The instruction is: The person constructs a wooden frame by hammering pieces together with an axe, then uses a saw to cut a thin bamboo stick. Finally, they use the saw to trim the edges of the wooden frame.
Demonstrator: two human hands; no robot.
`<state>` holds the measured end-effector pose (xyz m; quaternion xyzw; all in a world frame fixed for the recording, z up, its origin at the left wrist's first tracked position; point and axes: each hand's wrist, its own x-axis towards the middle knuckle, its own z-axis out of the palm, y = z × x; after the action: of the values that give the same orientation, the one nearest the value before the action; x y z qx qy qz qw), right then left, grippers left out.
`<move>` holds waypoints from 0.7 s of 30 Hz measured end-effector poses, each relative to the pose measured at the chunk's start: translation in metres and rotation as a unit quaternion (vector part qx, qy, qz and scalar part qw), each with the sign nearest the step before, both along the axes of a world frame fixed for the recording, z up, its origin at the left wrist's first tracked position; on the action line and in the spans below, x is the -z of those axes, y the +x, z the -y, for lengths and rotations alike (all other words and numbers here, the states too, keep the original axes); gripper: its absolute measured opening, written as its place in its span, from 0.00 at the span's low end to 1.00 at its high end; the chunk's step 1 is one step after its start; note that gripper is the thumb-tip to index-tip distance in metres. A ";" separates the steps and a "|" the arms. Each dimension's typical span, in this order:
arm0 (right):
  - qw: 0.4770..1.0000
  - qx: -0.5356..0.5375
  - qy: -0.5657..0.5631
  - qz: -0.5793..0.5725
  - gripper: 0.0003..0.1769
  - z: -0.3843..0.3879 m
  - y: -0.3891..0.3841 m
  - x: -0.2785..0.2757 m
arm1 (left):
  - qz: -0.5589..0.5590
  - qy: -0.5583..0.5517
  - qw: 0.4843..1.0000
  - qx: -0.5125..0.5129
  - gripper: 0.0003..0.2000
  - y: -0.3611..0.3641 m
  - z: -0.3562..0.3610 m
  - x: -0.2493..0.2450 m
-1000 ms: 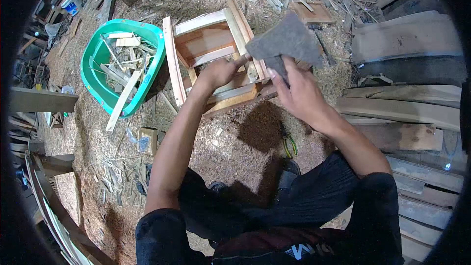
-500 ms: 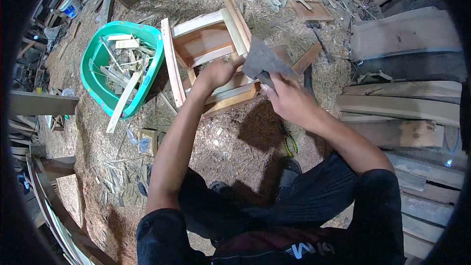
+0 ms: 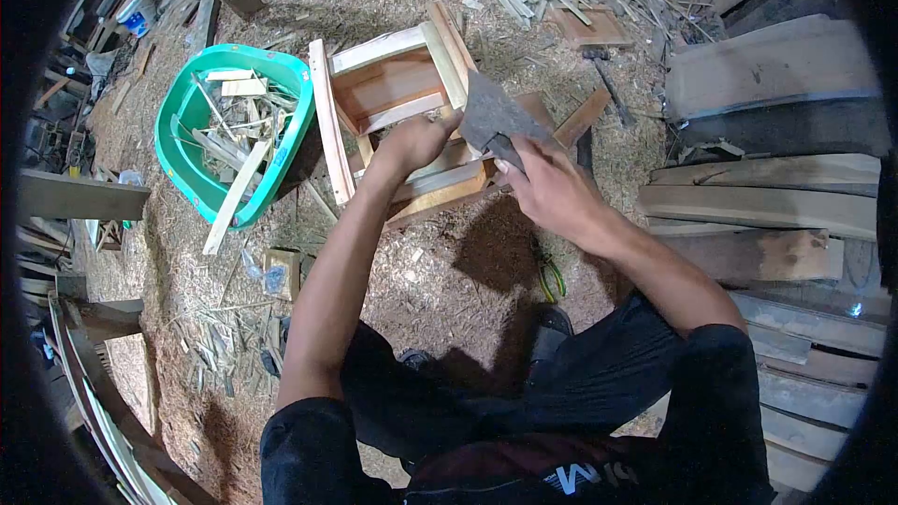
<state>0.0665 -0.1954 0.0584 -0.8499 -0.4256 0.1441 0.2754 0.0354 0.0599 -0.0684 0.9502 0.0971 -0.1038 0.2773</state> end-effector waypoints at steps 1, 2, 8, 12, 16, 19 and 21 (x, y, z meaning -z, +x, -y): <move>1.000 0.007 -0.002 -0.014 0.19 -0.002 0.000 -0.007 | -0.002 -0.001 1.000 -0.008 0.14 0.001 0.000 -0.002; 1.000 0.020 0.006 -0.014 0.18 -0.004 0.000 -0.016 | -0.003 0.001 1.000 0.006 0.14 0.000 0.000 -0.003; 0.998 0.012 -0.064 -0.004 0.20 -0.001 -0.004 -0.007 | 0.055 0.009 0.997 0.046 0.19 -0.003 -0.005 0.016; 0.998 0.035 -0.038 -0.030 0.21 -0.002 0.002 -0.005 | -0.005 0.040 0.999 -0.001 0.21 0.004 0.000 0.013; 0.997 0.037 0.052 0.051 0.20 -0.008 -0.001 -0.022 | -0.064 -0.069 0.986 -0.137 0.44 -0.003 0.017 -0.042; 0.999 -0.018 -0.014 0.045 0.21 0.003 -0.003 -0.005 | -0.024 -0.099 0.977 -0.188 0.42 -0.009 0.025 -0.068; 0.997 -0.018 -0.068 -0.009 0.21 0.007 -0.004 -0.003 | 0.060 -0.147 0.963 -0.216 0.41 -0.013 0.027 -0.065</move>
<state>0.0620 -0.2028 0.0613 -0.8575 -0.4277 0.1855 0.2178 0.0228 0.0330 -0.0030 0.8599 0.2669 0.0029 0.4350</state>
